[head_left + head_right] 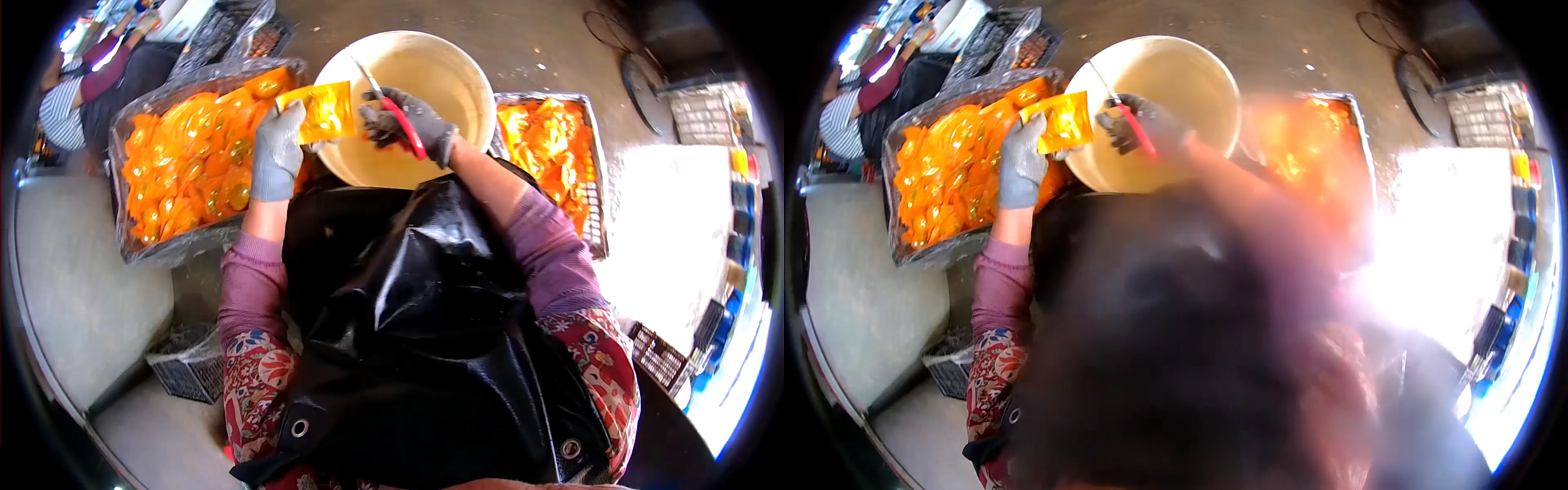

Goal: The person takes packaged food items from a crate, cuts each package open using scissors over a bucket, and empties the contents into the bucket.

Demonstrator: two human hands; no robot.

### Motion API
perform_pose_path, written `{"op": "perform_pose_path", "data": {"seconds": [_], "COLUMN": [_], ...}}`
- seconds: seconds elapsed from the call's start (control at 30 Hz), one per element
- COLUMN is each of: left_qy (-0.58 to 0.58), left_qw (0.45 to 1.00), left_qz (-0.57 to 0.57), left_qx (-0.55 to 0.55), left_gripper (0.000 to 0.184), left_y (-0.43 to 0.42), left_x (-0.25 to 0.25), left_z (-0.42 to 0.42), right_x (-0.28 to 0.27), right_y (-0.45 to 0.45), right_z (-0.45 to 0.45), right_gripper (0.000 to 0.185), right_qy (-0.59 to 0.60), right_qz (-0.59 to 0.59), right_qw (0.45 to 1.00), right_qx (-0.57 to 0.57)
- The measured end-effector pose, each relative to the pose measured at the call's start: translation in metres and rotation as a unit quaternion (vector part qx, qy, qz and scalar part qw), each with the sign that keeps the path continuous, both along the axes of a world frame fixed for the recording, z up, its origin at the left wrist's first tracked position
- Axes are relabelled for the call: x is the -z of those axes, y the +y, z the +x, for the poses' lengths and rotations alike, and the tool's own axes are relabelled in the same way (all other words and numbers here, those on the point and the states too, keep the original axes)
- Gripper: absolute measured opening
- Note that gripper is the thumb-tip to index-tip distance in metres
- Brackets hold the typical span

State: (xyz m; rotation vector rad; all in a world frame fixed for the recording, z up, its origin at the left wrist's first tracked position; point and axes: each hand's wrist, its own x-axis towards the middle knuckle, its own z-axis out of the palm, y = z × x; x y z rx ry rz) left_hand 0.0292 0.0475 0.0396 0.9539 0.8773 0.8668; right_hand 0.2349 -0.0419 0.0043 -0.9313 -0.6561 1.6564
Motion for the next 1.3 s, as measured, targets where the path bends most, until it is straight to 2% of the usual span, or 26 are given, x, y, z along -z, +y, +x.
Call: {"op": "perform_pose_path", "data": {"seconds": [0.03,0.07,0.13,0.23,0.27,0.33,0.4,0.53,0.6,0.73,0.8,0.83,0.87,0.93,1.0,1.03,1.1,1.13,1.17,1.2,1.27,1.3], "left_qy": [-0.001,0.024,0.07,0.12,0.081,0.146,0.117,0.065,0.096,0.143,0.146,0.146,0.132,0.116,0.14,0.152,0.22,0.252,0.277,0.33,0.428,0.414], "left_qw": [0.996,0.998,0.994,0.988,0.992,0.986,0.988,0.99,0.99,0.988,0.989,0.985,0.985,0.981,0.969,0.962,0.936,0.916,0.929,0.903,0.828,0.792], "left_qz": [-0.031,-0.035,-0.031,-0.021,0.076,-0.002,-0.019,-0.033,-0.016,-0.007,-0.008,-0.01,0.029,0.026,0.043,0.05,0.165,0.22,0.112,0.182,0.32,0.408], "left_qx": [0.078,0.054,0.082,0.093,0.059,0.086,0.095,0.122,0.1,0.063,-0.038,-0.09,-0.11,-0.154,-0.201,-0.221,-0.222,-0.22,-0.218,-0.206,-0.173,-0.189], "left_gripper": [0.025,0.028,0.029,0.03,0.032,0.032,0.03,0.026,0.025,0.024,0.024,0.025,0.027,0.03,0.032,0.033,0.033,0.033,0.034,0.035,0.036,0.036], "left_y": [-0.013,-0.021,-0.03,-0.037,-0.042,-0.044,-0.043,-0.046,-0.044,-0.035,-0.035,-0.036,-0.031,-0.021,-0.019,-0.017,-0.003,0.003,-0.021,-0.02,-0.012,-0.007], "left_x": [-0.012,-0.005,-0.011,-0.017,-0.01,-0.01,-0.005,-0.006,-0.001,0.011,-0.003,-0.009,-0.011,-0.013,-0.014,-0.013,0.011,0.025,-0.016,-0.011,0.005,0.011], "left_z": [0.006,0.018,0.029,0.038,0.045,0.045,0.046,0.049,0.051,0.05,0.055,0.055,0.049,0.041,0.039,0.039,0.032,0.029,0.045,0.043,0.038,0.037], "right_x": [-0.02,-0.034,-0.045,-0.033,-0.031,-0.028,-0.029,-0.042,-0.039,-0.016,-0.021,-0.026,-0.043,-0.013,-0.011,-0.004,0.012,0.017,0.013,0.007,-0.004,0.009], "right_y": [-0.006,-0.011,-0.018,-0.012,-0.011,-0.01,-0.012,-0.016,-0.014,-0.007,-0.003,-0.007,-0.013,-0.006,-0.007,-0.006,-0.006,-0.006,-0.006,-0.007,-0.01,-0.009], "right_z": [-0.005,-0.008,-0.002,0.001,0.002,0.0,-0.006,-0.003,-0.002,-0.005,-0.007,-0.004,0.007,0.014,0.026,0.025,0.016,0.017,0.015,0.013,0.009,0.014], "right_gripper": [0.048,0.046,0.041,0.036,0.035,0.031,0.025,0.026,0.027,0.032,0.04,0.043,0.048,0.05,0.051,0.049,0.043,0.042,0.04,0.039,0.037,0.036], "right_qy": [-0.032,-0.062,-0.102,-0.15,-0.179,-0.199,-0.184,-0.235,-0.245,-0.242,-0.278,-0.177,-0.182,-0.234,-0.275,-0.326,-0.455,-0.464,-0.474,-0.483,-0.377,-0.303], "right_qz": [-0.008,-0.016,-0.014,-0.027,-0.03,-0.029,-0.018,-0.028,-0.033,0.029,0.097,0.001,0.0,0.03,0.075,0.112,0.196,0.178,0.16,0.143,0.05,0.03], "right_qw": [0.999,0.998,0.995,0.988,0.983,0.979,0.982,0.972,0.969,0.97,0.955,0.984,0.983,0.971,0.949,0.929,0.863,0.86,0.855,0.849,0.905,0.934], "right_qx": [0.015,0.029,0.004,0.003,-0.003,0.009,0.047,-0.002,-0.015,-0.011,0.017,0.01,-0.03,-0.041,-0.132,-0.135,-0.093,-0.115,-0.137,-0.16,-0.191,-0.189]}}
